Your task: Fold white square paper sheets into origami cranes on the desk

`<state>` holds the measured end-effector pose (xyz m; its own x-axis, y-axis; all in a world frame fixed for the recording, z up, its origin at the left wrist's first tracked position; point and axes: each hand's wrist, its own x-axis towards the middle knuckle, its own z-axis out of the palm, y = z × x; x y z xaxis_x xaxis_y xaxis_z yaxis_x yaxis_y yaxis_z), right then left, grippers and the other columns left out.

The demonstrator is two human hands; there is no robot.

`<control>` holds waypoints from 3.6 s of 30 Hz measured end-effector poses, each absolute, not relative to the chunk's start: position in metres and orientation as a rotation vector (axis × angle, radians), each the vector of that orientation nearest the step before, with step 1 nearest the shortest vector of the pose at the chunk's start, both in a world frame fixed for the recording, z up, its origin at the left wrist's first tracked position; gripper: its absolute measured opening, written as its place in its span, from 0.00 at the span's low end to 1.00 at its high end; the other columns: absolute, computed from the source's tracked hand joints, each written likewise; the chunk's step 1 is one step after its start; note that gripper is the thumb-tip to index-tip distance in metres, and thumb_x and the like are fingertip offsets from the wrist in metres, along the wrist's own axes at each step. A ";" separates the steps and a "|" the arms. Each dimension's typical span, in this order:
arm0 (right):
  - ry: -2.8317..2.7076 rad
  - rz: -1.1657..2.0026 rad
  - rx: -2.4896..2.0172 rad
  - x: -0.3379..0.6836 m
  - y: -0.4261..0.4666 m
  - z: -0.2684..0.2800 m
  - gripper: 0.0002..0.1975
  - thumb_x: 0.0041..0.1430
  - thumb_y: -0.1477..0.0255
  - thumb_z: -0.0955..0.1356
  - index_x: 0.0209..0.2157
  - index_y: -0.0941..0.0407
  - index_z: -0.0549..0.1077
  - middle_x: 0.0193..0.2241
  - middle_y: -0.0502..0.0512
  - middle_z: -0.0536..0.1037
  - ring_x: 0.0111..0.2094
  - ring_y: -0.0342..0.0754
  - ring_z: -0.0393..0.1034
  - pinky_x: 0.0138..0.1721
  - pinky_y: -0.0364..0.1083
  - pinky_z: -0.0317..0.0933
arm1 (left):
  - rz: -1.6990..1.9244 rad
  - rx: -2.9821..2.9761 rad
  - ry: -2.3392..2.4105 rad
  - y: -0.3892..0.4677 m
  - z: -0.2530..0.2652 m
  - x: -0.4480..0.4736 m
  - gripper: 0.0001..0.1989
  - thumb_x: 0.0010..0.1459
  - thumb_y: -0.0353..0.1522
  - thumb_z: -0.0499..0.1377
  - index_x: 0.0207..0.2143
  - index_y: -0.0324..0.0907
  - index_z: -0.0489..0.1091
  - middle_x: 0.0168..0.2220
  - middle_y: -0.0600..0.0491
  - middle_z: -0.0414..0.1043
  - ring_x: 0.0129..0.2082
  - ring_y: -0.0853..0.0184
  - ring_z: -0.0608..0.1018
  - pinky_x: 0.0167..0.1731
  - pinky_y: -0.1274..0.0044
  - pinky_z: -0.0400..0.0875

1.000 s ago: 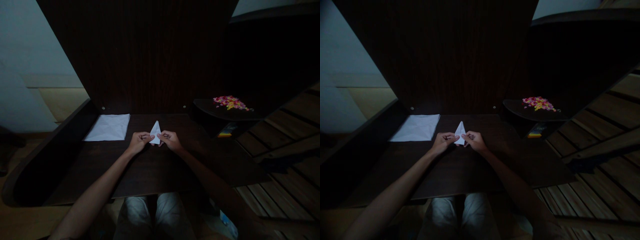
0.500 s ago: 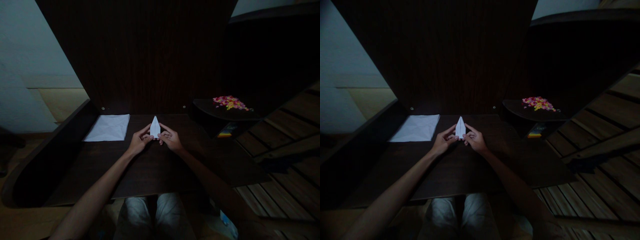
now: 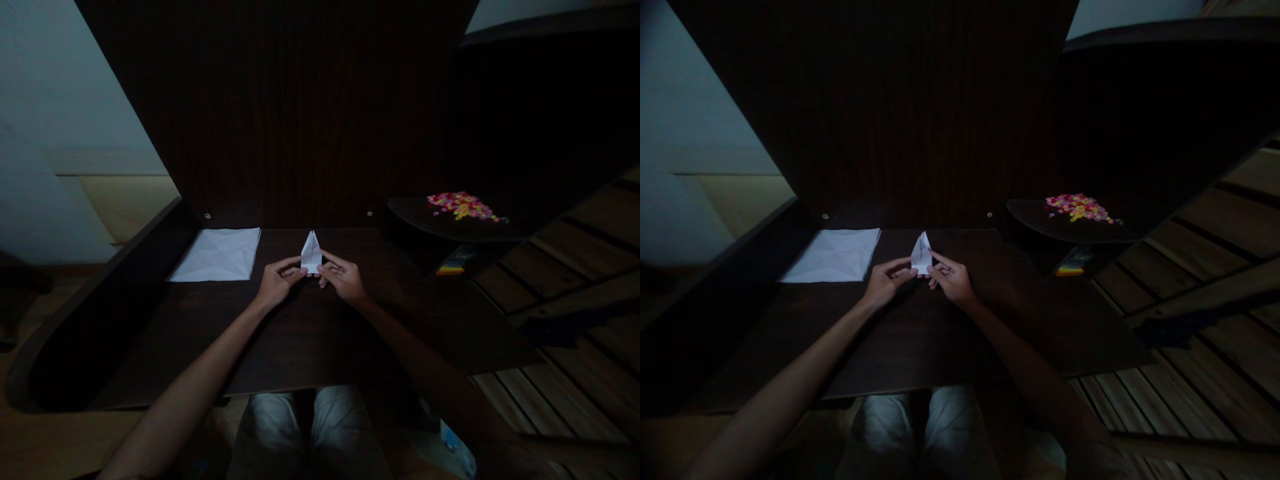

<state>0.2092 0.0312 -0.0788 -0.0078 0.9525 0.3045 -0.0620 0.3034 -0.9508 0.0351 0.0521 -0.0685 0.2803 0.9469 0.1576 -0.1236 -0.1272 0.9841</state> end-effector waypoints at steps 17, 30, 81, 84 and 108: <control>-1.257 0.981 -1.009 0.208 0.030 -0.072 0.12 0.45 0.62 0.73 0.26 0.57 0.76 0.24 0.52 0.77 0.26 0.47 0.71 0.29 0.46 0.66 | 1.151 1.345 0.869 0.054 -0.073 0.034 0.11 0.45 0.32 0.63 0.32 0.39 0.79 0.35 0.48 0.79 0.40 0.58 0.78 0.44 0.69 0.69; -1.308 0.925 -0.989 0.209 0.030 -0.077 0.18 0.41 0.65 0.74 0.26 0.54 0.62 0.23 0.46 0.68 0.24 0.41 0.65 0.26 0.41 0.62 | 1.091 1.277 0.750 0.048 -0.067 0.041 0.24 0.41 0.33 0.69 0.36 0.41 0.59 0.24 0.59 0.71 0.23 0.74 0.74 0.27 0.81 0.68; -1.226 1.178 -0.944 0.210 0.035 -0.078 0.19 0.41 0.61 0.75 0.24 0.57 0.66 0.23 0.47 0.70 0.24 0.42 0.69 0.19 0.41 0.69 | 1.071 1.633 0.785 0.047 -0.062 0.036 0.18 0.55 0.44 0.58 0.25 0.39 0.76 0.29 0.52 0.72 0.31 0.67 0.72 0.35 0.76 0.66; -1.248 1.116 -0.942 0.211 0.035 -0.078 0.19 0.40 0.63 0.76 0.26 0.56 0.66 0.24 0.47 0.70 0.22 0.41 0.68 0.17 0.40 0.66 | 1.043 1.544 0.825 0.046 -0.065 0.038 0.16 0.46 0.41 0.66 0.33 0.38 0.77 0.29 0.52 0.74 0.28 0.68 0.73 0.31 0.76 0.67; -1.203 1.168 -0.872 0.210 0.035 -0.077 0.29 0.46 0.66 0.72 0.51 0.54 0.68 0.24 0.47 0.74 0.20 0.42 0.69 0.21 0.44 0.67 | 1.123 1.384 0.804 0.051 -0.068 0.037 0.31 0.48 0.33 0.65 0.56 0.40 0.65 0.24 0.59 0.72 0.23 0.72 0.74 0.34 0.75 0.70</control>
